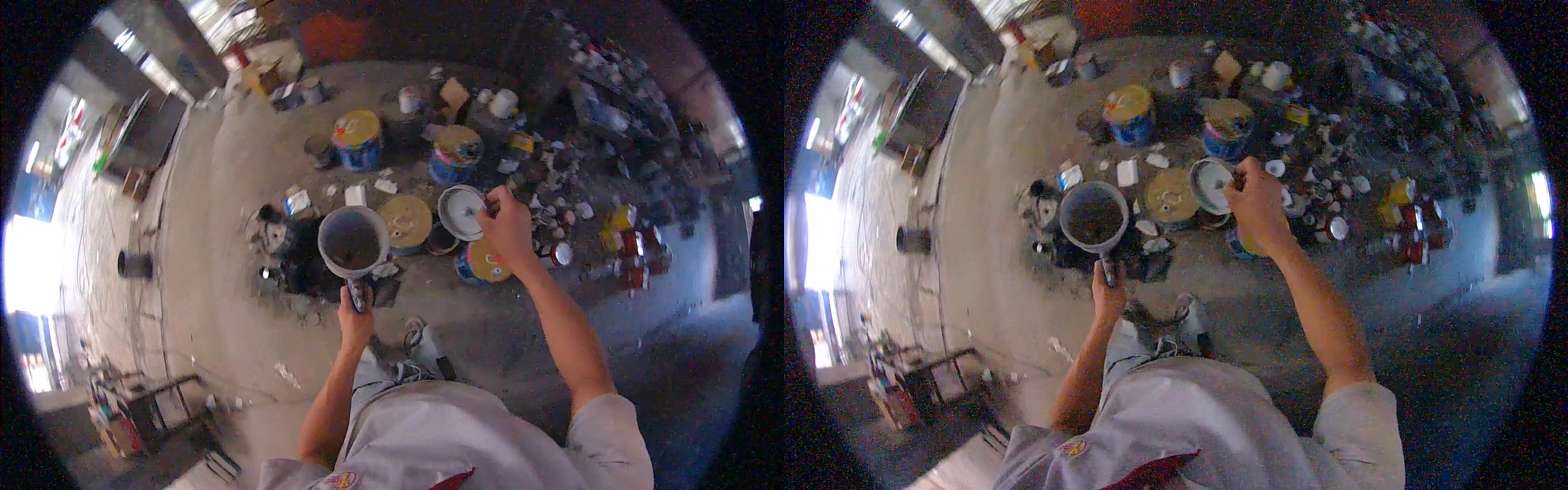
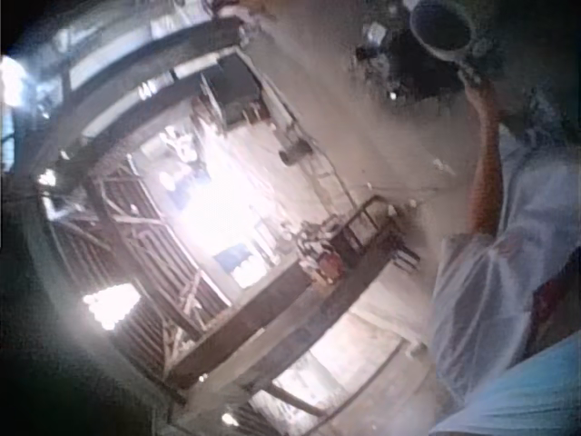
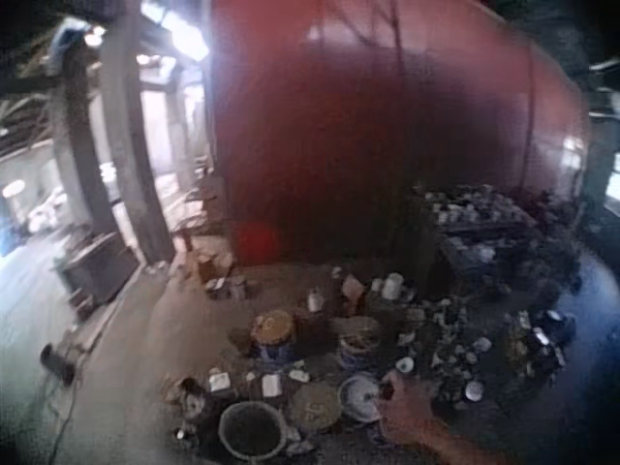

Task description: The person walks through a cluttered workshop, picks up a vacuum hose and a cardboard box, then moves to a white car hood on a stand. They repeatedly point at and touch the hood's surface while walking around it, appearing to inspect its finish.

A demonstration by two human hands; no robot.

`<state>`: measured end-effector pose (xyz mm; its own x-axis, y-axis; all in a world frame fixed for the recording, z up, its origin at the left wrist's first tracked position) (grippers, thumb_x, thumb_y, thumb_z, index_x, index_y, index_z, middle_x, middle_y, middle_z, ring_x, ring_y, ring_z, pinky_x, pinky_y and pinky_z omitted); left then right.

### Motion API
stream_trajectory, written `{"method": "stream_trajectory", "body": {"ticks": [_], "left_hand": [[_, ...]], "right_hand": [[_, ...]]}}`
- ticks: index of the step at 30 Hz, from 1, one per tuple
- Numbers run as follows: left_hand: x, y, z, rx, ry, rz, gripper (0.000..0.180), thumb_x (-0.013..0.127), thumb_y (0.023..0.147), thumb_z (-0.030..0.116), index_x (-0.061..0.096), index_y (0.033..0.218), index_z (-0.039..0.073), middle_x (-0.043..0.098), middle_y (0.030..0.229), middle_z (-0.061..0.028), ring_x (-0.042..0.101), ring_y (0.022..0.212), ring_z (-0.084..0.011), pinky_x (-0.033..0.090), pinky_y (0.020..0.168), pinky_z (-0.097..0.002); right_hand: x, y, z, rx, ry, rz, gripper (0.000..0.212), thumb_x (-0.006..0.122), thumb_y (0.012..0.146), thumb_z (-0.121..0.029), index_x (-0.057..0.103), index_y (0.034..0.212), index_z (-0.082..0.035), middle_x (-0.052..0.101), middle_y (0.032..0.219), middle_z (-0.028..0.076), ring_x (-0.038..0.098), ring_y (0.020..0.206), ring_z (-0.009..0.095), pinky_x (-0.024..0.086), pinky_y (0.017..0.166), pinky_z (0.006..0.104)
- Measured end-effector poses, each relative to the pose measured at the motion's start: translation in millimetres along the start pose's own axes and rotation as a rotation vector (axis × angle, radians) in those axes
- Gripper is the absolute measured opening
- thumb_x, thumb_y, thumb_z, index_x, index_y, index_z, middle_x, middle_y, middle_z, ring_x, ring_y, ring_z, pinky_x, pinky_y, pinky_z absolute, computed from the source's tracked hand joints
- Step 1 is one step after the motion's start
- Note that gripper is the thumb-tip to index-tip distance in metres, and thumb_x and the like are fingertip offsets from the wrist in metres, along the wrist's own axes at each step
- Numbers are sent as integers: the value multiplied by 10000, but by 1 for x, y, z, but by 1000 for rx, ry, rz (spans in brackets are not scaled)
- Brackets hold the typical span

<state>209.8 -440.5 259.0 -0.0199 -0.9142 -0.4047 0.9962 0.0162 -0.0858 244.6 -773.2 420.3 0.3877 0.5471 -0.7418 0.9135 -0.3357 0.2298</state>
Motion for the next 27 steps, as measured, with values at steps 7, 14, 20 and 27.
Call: {"method": "stream_trajectory", "body": {"ticks": [7, 14, 20, 27], "left_hand": [[96, 5, 44, 165, 212, -421, 420, 620, 851, 344, 460, 1094, 41, 621, 847, -263, 574, 816, -478, 452, 654, -493], [162, -30, 65, 380, 204, -690, 517, 579, 847, 374, 470, 1189, 2, 623, 832, -274, 591, 810, -463, 467, 680, -516], [181, -60, 66, 434, 244, -896, 492, 588, 817, 281, 438, 1165, -31, 612, 751, -281, 596, 734, -468, 463, 651, -538], [185, -76, 69, 498, 297, -970, 469, 609, 743, 151, 410, 1143, 9, 615, 737, -261, 605, 700, -448, 470, 617, -531]], "right_hand": [[-107, -58, -4, -77, -305, 257, 420, 704, 718, -101, 457, 1051, -35, 576, 946, 164, 628, 783, 331, 505, 607, 427], [-109, -145, -36, -259, -591, 161, 318, 658, 721, -52, 504, 998, -47, 519, 993, 136, 617, 820, 303, 541, 579, 381], [-122, -177, -31, -194, -597, 150, 271, 672, 734, -74, 527, 960, -46, 517, 980, 141, 613, 798, 306, 536, 576, 383], [-153, -198, -21, 271, -467, 64, 645, 802, 628, -359, 479, 1089, -43, 501, 1050, 171, 583, 908, 353, 503, 748, 428]]}}
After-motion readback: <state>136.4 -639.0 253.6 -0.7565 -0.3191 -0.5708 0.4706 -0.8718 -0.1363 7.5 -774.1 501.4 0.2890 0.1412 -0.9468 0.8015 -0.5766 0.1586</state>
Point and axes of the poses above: each hand's wrist, its own y-axis towards the middle knuckle, its own x-axis out of the palm, z = x × y, the point moved 8 cm from there along y, towards the middle knuckle
